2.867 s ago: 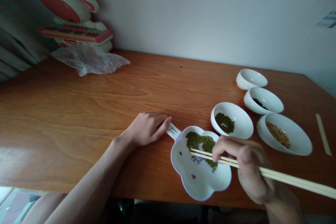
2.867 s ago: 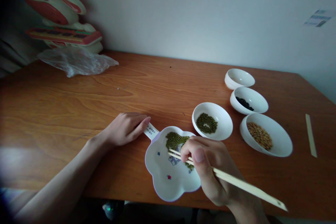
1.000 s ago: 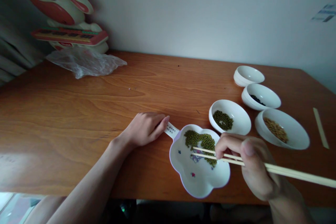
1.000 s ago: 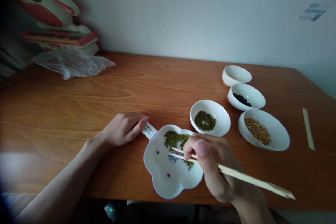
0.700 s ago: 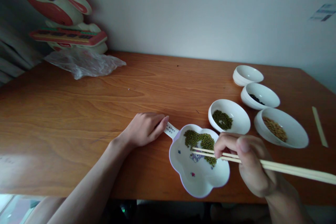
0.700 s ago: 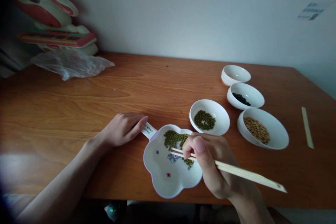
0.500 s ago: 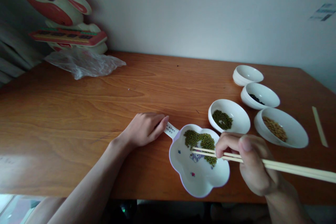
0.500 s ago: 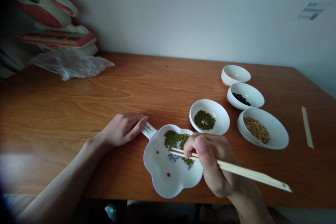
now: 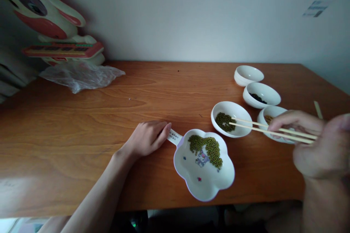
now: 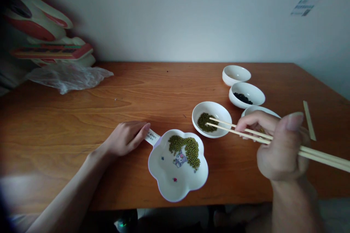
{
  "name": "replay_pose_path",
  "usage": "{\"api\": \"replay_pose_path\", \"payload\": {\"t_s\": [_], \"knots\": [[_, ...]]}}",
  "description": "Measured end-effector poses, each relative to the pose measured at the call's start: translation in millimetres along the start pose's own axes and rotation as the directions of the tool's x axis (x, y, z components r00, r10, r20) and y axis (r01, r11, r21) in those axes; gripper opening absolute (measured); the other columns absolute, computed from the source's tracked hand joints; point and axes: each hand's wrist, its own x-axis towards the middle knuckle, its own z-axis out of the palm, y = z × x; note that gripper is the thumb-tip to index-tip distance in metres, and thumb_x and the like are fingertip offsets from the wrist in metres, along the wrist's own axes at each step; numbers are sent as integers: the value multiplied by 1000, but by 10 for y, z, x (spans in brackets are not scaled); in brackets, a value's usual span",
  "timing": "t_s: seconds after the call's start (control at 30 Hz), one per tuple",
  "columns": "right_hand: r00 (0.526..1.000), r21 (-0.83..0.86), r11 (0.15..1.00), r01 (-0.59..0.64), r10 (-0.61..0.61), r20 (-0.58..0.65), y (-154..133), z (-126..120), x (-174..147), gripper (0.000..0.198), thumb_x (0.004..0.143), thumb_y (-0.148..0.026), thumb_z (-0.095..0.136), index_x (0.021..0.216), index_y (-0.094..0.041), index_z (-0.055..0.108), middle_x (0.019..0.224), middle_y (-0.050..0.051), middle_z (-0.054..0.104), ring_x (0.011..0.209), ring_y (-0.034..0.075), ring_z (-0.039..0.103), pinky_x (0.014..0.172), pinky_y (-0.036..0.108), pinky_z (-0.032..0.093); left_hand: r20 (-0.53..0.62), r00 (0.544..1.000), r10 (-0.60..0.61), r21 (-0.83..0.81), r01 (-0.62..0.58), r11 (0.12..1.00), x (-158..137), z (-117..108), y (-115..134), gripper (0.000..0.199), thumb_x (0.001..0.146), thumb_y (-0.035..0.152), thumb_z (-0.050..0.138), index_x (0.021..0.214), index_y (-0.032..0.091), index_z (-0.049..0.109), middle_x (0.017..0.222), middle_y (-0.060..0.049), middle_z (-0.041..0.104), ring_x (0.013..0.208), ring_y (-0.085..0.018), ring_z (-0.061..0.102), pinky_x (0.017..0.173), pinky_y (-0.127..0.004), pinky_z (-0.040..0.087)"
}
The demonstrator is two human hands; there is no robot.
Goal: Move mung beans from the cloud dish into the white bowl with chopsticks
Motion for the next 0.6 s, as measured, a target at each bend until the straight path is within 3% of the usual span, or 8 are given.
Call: {"api": "replay_pose_path", "payload": {"t_s": [0.1,0.2,0.3,0.4,0.6], "knots": [[980,100,994,47,-65,186,-103,97,-71,78,101,-70,14,73,-26,72,71,9,67,70,27,61,63,40,41,-2,1000,-4,2,4,1000,-6,-4,8,38,108,37,35,79,20,52,76,-2,65,61,-14,54,63,-28,37],[868,212,976,52,-150,473,-211,240,-146,76,101,-71,17,73,-24,70,71,6,65,67,23,59,63,38,42,-5,1000,-7,1,7,1000,-11,-7,8,38,108,37,35,79,20,52,75,-1,64,61,-13,54,62,-28,36],[760,227,974,15,-159,631,-293,396,-191,71,103,-68,19,75,-22,66,72,5,64,67,20,60,63,35,43,-5,1000,-10,0,10,1000,-13,-17,12,39,109,37,34,79,20,52,74,-1,64,61,-13,55,64,-28,37],[727,226,973,57,-196,659,-329,503,-193,65,105,-62,21,77,-22,63,71,5,62,63,19,56,60,34,41,2,1000,-22,-8,22,1000,-13,-28,22,39,109,37,34,79,20,53,74,-1,63,60,-13,53,64,-29,37],[730,214,973,90,-211,650,-301,540,-168,60,106,-57,21,77,-23,62,68,4,61,60,18,53,58,34,41,3,1000,-8,-10,8,1000,-12,-23,15,39,109,37,34,79,20,53,74,-1,64,60,-13,53,64,-28,38]]}}
